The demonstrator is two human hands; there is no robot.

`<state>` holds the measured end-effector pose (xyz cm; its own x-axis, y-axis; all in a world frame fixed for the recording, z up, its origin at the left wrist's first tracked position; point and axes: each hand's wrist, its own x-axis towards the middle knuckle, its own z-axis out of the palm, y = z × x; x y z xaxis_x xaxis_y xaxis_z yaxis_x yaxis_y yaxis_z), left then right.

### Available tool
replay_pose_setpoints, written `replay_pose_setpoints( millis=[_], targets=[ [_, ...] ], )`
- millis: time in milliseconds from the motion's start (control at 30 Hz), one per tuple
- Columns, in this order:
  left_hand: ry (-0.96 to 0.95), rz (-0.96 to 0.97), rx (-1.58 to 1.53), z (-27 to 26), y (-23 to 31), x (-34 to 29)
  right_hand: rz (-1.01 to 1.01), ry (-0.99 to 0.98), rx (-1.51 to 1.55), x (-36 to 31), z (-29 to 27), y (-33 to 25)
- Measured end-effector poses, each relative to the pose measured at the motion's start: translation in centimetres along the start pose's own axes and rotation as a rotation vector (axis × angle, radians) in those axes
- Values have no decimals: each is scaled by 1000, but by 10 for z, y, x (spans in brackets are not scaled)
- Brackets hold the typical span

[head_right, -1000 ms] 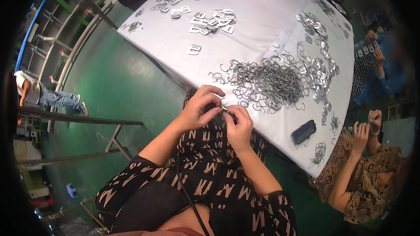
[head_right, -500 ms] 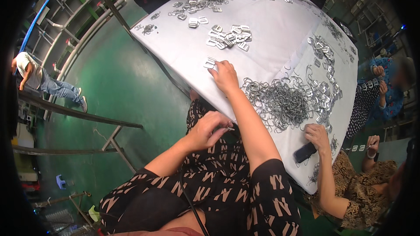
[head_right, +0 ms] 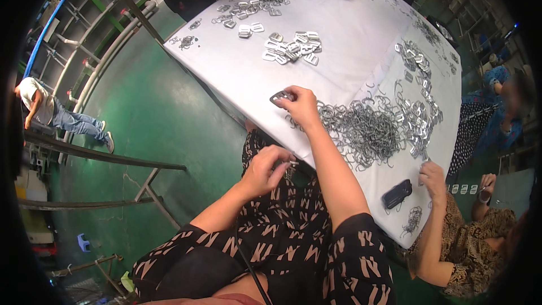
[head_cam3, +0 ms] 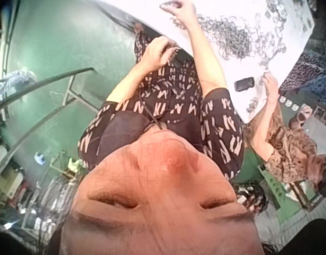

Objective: The person sits at a table and assembles small metal hardware components by hand. They pick up metal plates and wire loops, attach the loops to the plates, and place the finished items onto a nearby metal rack. Other workers are visible in the background performing similar tasks.

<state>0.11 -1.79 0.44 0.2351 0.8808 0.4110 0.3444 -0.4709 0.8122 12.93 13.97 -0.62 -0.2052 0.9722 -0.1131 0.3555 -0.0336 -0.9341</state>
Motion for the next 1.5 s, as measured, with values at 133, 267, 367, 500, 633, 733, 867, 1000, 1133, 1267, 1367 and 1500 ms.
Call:
replay_pose_setpoints(
  millis=[133,267,367,500,633,733,867,1000,1133,1267,1367,1500],
  targets=[
    [66,-23,35,5,13,7,107,1,633,-83,-21,-3],
    [58,-23,83,16,20,7,28,116,608,-139,-27,3],
    [9,-34,129,26,28,7,-76,241,459,-163,-28,9],
    [-45,-27,189,34,26,2,-167,321,380,-183,-21,12],
    [-182,28,153,29,22,2,-233,401,380,-192,-17,20],
    [-326,-74,17,13,13,17,-196,394,412,-199,-14,26],
    [-178,-81,154,22,-21,49,-167,454,380,-205,-15,23],
    [-204,202,323,61,-38,75,-186,476,305,-209,-14,19],
    [-338,431,586,95,-50,96,-183,498,329,-213,-18,15],
    [-379,487,707,102,-48,105,-185,511,309,-215,-21,22],
    [-287,350,544,96,-52,102,-160,534,360,-215,-20,27],
    [-151,-35,110,67,-32,102,-74,554,454,-211,-21,30]
  ],
)
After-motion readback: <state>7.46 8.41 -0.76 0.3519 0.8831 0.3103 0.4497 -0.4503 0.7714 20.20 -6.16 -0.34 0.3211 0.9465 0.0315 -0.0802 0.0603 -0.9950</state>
